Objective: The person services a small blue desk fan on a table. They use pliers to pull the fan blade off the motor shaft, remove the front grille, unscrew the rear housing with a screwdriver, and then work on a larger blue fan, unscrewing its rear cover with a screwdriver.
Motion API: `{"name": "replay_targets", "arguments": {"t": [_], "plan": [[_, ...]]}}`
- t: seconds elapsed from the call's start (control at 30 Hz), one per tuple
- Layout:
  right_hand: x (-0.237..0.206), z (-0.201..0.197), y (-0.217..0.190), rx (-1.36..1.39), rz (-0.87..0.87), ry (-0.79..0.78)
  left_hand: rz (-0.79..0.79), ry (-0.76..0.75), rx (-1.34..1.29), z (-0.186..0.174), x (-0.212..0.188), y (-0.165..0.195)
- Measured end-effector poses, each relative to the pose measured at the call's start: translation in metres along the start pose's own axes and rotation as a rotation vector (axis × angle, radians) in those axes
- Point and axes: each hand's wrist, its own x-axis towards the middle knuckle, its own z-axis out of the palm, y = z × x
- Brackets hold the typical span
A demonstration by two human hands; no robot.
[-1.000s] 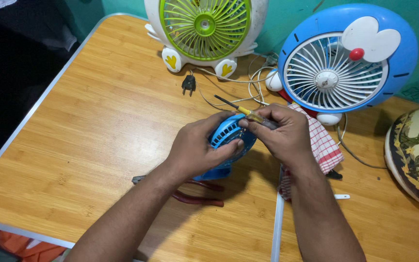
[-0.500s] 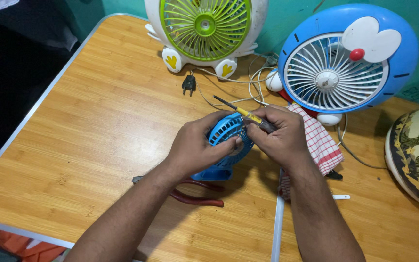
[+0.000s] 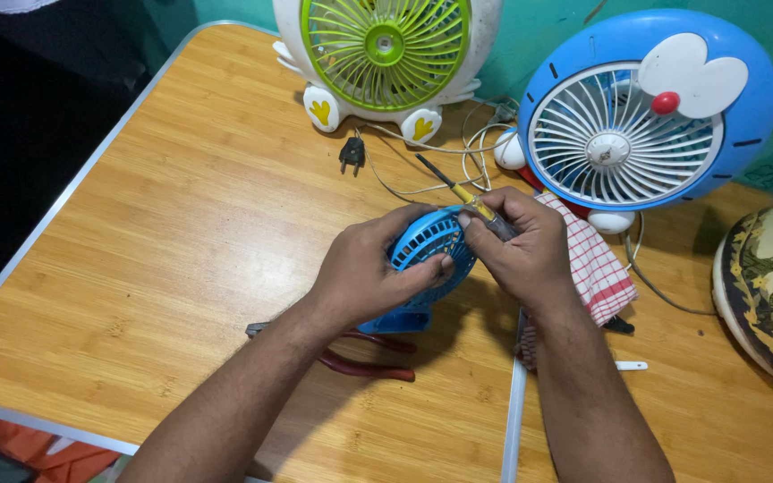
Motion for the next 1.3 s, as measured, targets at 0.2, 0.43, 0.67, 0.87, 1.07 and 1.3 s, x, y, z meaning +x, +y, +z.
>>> {"name": "replay_targets", "arguments": {"t": [0.2, 0.43, 0.67, 0.87, 1.07, 1.3], "plan": [[0.001, 0.003, -0.004, -0.011, 0.033, 0.001, -0.028, -0.009, -0.025, 0.000, 0.000, 0.002], [0.002, 0.003, -0.003, 0.066, 0.038, -0.027, -0.019, -0.018, -0.046, -0.001, 0.000, 0.000], [0.002, 0.004, 0.002, 0.081, 0.065, -0.054, -0.028, -0.035, -0.053, -0.001, 0.000, -0.004], [0.006, 0.002, 0.004, 0.161, 0.069, -0.113, -0.144, -0.082, -0.150, 0.000, 0.001, -0.005], [0.007, 0.003, 0.007, 0.173, 0.094, -0.099, -0.167, -0.132, -0.312, 0.001, 0.003, -0.009], [0.008, -0.004, 0.014, 0.246, 0.055, -0.034, -0.130, -0.002, -0.313, 0.000, 0.005, -0.014]]}}
